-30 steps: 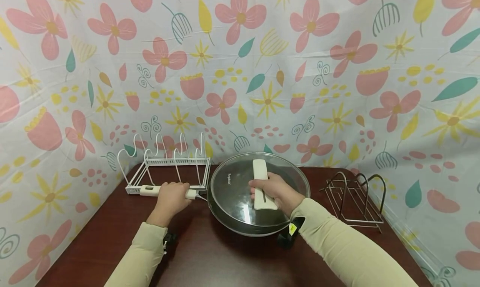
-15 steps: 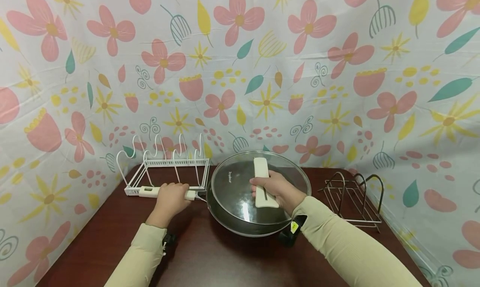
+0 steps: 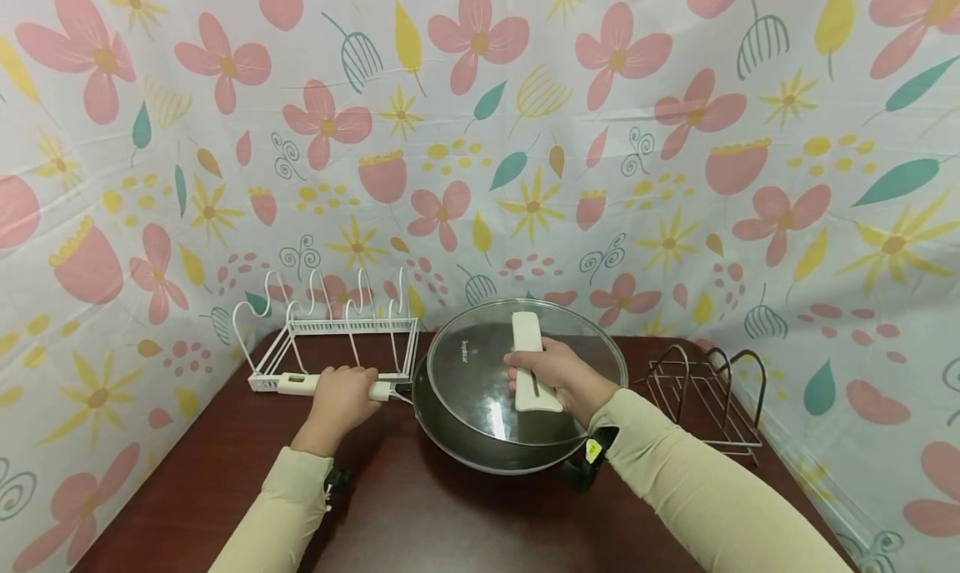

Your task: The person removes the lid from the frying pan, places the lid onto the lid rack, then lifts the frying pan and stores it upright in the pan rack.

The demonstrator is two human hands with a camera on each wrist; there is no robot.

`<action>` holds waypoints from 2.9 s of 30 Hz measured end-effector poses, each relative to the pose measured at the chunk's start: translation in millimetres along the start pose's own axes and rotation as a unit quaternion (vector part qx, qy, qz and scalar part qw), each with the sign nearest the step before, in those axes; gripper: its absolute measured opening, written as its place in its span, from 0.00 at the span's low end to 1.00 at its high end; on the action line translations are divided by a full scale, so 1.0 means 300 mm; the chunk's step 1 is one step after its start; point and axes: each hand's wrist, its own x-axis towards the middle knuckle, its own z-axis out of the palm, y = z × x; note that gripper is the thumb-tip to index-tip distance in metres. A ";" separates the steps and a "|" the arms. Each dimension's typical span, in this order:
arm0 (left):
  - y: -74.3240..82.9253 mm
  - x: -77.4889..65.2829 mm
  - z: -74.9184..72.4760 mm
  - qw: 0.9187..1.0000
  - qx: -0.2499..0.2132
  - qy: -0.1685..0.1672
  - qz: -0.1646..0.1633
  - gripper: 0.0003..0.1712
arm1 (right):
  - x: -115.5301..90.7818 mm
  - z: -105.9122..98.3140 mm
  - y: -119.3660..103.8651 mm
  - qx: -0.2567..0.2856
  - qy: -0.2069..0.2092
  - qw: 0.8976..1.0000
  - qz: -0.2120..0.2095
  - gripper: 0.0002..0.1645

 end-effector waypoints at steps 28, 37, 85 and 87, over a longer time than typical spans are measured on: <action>0.006 -0.009 -0.025 1.000 -0.004 0.000 0.001 0.13 | -0.025 -0.049 -0.083 -0.022 -0.024 0.999 0.006 0.28; 0.006 -0.007 -0.024 1.000 -0.007 -0.002 -0.001 0.12 | -0.032 -0.061 -0.111 -0.022 -0.022 0.999 0.012 0.35; 0.009 -0.011 -0.030 1.000 -0.006 0.001 0.000 0.13 | -0.058 -0.163 -0.163 -0.078 0.002 0.996 -0.043 0.28; 0.010 -0.011 -0.031 1.000 -0.008 0.004 0.001 0.13 | -0.060 -0.169 -0.163 -0.080 0.002 0.996 -0.044 0.29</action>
